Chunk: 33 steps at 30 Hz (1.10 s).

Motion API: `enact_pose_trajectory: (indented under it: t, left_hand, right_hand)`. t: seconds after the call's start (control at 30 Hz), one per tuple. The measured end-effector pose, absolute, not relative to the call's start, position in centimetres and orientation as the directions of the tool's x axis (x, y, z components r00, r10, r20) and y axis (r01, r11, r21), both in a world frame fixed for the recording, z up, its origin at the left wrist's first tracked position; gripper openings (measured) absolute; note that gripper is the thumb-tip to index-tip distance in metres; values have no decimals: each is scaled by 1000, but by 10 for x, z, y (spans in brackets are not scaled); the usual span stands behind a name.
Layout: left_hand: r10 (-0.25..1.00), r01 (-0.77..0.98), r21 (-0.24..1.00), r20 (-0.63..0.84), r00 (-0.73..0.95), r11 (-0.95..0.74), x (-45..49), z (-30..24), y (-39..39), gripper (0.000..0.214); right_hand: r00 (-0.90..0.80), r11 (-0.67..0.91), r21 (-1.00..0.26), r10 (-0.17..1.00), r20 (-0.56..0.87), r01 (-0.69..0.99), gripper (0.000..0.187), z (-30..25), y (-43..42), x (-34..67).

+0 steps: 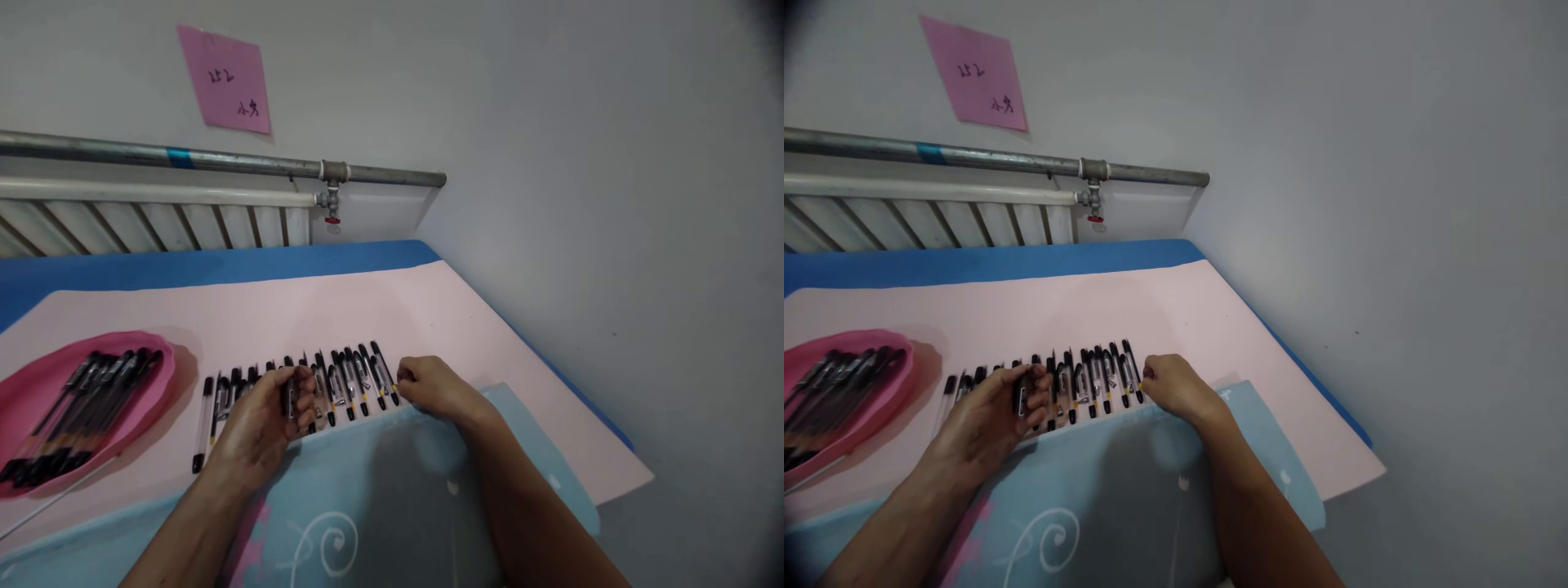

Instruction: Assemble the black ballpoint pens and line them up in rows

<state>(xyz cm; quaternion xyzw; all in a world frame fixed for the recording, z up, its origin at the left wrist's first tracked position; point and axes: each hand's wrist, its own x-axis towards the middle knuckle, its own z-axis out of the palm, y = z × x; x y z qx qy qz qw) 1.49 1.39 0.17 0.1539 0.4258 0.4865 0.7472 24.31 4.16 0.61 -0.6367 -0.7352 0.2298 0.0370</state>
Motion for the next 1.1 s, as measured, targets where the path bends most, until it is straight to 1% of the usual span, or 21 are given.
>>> enact_pose_trajectory:
  t: [0.13, 0.23, 0.3, 0.4, 0.53, 0.6, 0.67, 0.7, 0.77, 0.83, 0.9, 0.97, 1.1]
  left_hand:
    - [858, -563, 685, -506, 88, 462, 16, 0, 15, 14]
    - [902, -541, 743, -425, 71, 393, 18, -3, 14, 12]
    - [924, -501, 785, -374, 83, 363, 18, -5, 13, 16]
    - [919, -426, 817, -374, 123, 389, 19, -6, 10, 24]
    - [911, -357, 839, -394, 120, 410, 19, -6, 9, 27]
    - [903, -343, 836, -411, 126, 428, 18, -6, 9, 29]
    - [895, -340, 828, -427, 132, 445, 18, -7, 9, 31]
    - [893, -340, 827, -429, 134, 448, 18, -8, 9, 32]
    - [895, -338, 829, -422, 145, 446, 21, -10, 8, 32]
    - [906, -333, 843, -389, 167, 423, 25, -11, 6, 30]
    - [918, -326, 859, -353, 180, 394, 29, -12, 5, 28]
    - [926, -316, 872, -336, 171, 375, 33, -14, 3, 25]
    - [932, -290, 886, -334, 143, 362, 35, -16, 2, 23]
  right_hand:
    - [-181, 79, -374, 952, -247, 924, 17, 7, 42, 244]
    - [-192, 98, -368, 954, -229, 925, 20, 5, 42, 246]
    - [-197, 108, -360, 955, -221, 927, 20, 3, 43, 247]
    - [-205, 122, -352, 956, -211, 928, 21, 2, 42, 248]
    - [-222, 130, -375, 951, -214, 918, 21, 3, 42, 247]
    - [-213, 108, -398, 950, -229, 911, 20, 5, 42, 248]
    - [-178, 61, -447, 958, -225, 893, 20, 7, 43, 248]
    - [-162, 37, -492, 964, -213, 870, 20, 9, 42, 247]
    - [-171, 14, -633, 967, -188, 774, 18, 11, 40, 243]
    - [-267, 1, -791, 942, -205, 612, 18, 13, 35, 235]
    - [-402, -53, -892, 880, -254, 448, 19, 14, 29, 225]
    - [-482, -119, -931, 829, -284, 344, 20, 14, 23, 215]
    - [-510, -190, -955, 812, -284, 230, 20, 13, 16, 203]
